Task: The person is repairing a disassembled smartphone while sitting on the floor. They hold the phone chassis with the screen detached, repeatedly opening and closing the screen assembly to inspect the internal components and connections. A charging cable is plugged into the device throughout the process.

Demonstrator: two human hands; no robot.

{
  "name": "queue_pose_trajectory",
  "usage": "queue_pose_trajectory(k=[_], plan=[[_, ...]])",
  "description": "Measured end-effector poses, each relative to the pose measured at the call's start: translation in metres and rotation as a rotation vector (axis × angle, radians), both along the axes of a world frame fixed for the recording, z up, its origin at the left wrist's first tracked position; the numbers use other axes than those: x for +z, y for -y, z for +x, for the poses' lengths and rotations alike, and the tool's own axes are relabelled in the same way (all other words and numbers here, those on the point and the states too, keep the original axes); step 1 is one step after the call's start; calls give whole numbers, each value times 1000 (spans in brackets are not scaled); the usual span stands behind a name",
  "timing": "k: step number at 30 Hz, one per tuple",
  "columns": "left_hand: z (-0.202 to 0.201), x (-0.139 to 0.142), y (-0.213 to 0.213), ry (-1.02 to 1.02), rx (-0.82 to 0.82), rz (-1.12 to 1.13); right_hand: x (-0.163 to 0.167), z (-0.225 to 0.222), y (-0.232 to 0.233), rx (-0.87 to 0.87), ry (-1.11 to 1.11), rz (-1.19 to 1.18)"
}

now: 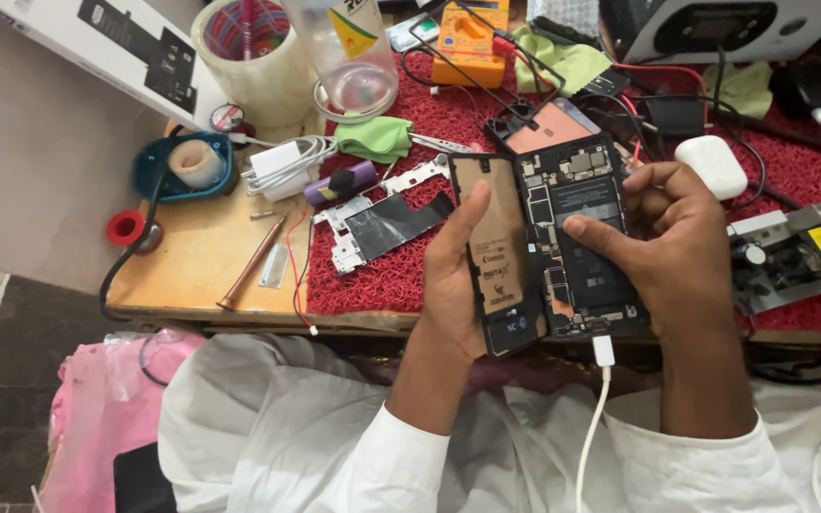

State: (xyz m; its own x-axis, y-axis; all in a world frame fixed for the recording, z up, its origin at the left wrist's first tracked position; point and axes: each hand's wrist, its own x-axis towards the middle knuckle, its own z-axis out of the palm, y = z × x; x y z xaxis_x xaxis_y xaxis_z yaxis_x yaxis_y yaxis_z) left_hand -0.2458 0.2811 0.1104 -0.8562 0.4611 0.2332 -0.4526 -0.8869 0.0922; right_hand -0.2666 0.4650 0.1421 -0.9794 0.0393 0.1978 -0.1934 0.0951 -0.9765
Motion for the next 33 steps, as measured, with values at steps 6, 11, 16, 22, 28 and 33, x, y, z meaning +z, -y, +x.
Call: queue_pose_trajectory(k=[6, 11, 16, 22, 28, 33], plan=[[3, 5, 2, -41, -33, 39, 2, 5, 3, -22, -58, 21], [4, 9, 1, 48, 14, -50, 1, 5, 3, -52, -56, 27], [5, 9, 2, 12, 21, -38, 0, 5, 3, -67, -51, -9], [5, 9, 1, 25, 56, -75, -2, 5, 2, -72, -61, -7], [5, 10, 1, 37, 64, -90, -2, 4, 3, -67, -71, -25], [4, 9, 1, -78, 15, -9, -1, 5, 3, -68, -59, -38]])
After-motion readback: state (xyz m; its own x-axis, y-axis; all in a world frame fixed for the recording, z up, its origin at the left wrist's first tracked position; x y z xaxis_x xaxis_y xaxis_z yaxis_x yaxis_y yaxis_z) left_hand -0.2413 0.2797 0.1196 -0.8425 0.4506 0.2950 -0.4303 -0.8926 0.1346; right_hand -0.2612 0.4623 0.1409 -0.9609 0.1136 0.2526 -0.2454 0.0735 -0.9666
